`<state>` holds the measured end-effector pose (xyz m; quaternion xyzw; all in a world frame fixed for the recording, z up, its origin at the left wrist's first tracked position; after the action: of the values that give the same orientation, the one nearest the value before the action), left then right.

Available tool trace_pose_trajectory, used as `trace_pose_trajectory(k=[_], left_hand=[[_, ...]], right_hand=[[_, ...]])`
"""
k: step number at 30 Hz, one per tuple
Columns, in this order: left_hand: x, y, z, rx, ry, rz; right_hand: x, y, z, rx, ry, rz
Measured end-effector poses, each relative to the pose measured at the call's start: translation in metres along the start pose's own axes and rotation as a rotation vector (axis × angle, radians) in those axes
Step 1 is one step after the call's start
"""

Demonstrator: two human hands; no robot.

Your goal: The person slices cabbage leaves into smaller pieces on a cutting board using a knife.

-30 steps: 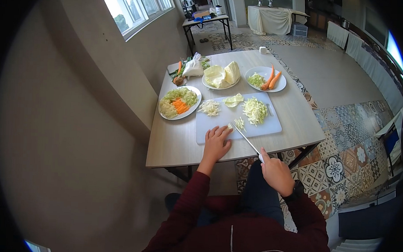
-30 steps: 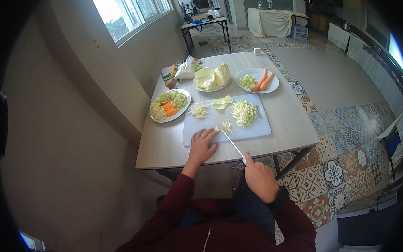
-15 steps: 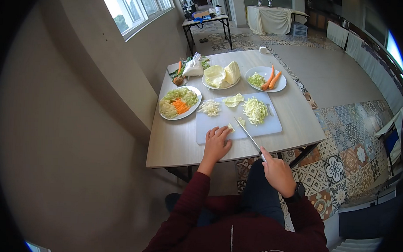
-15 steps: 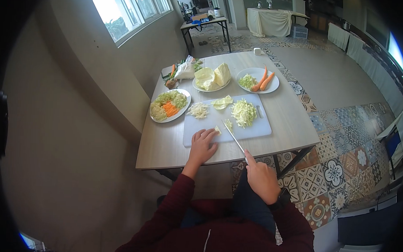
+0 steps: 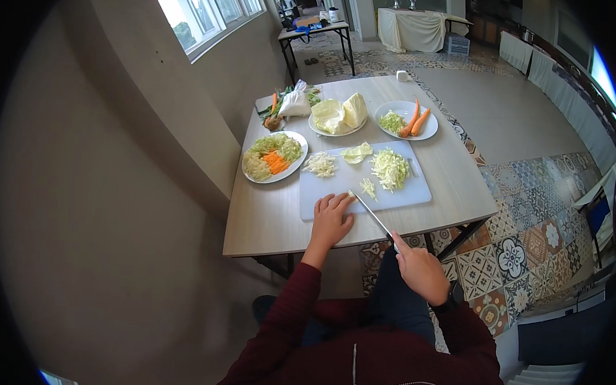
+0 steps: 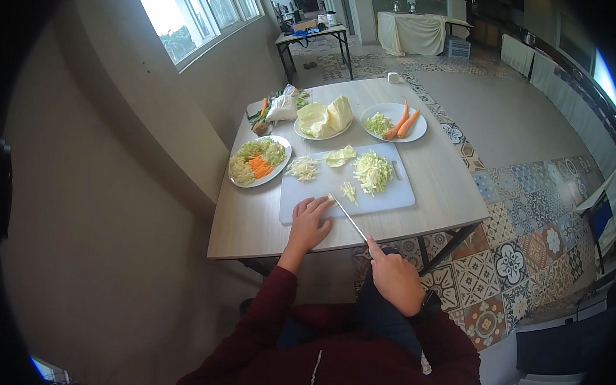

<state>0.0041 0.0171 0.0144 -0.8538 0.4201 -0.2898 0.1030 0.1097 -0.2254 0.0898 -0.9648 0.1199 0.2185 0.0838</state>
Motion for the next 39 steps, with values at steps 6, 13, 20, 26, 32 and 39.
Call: trace_pose_trajectory(k=[6,13,20,26,32,39], left_hand=[[0.000,-0.001,0.000,0.000,-0.005,-0.005],[-0.001,0.000,0.002,-0.003,-0.002,-0.007],[0.001,0.000,0.000,0.015,-0.028,0.006],[0.001,0.000,-0.001,0.016,-0.007,0.003],[0.000,0.000,0.000,0.003,0.004,-0.013],[0.000,0.000,-0.001,0.003,0.011,-0.012]], right_hand=[[0.000,-0.004,-0.007,-0.014,-0.080,-0.013],[-0.004,-0.027,-0.008,-0.029,-0.052,-0.058],[-0.005,-0.054,0.019,0.014,-0.035,-0.077],[-0.007,-0.033,0.018,0.024,-0.055,-0.041],[-0.009,-0.001,0.011,-0.028,-0.052,0.029],[-0.018,0.007,0.004,-0.033,-0.059,0.066]])
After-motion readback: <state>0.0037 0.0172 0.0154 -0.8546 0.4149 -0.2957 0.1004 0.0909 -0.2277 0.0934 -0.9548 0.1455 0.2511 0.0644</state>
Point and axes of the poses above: each hand's wrist, its own y-axis away from the middle knuckle, its own z-axis out of the palm, x = y × z, the point moved 3 cm from there along -y, towards the middle knuckle, and after that the axes turned 7 degrees about -z, right-handed, at the moved point
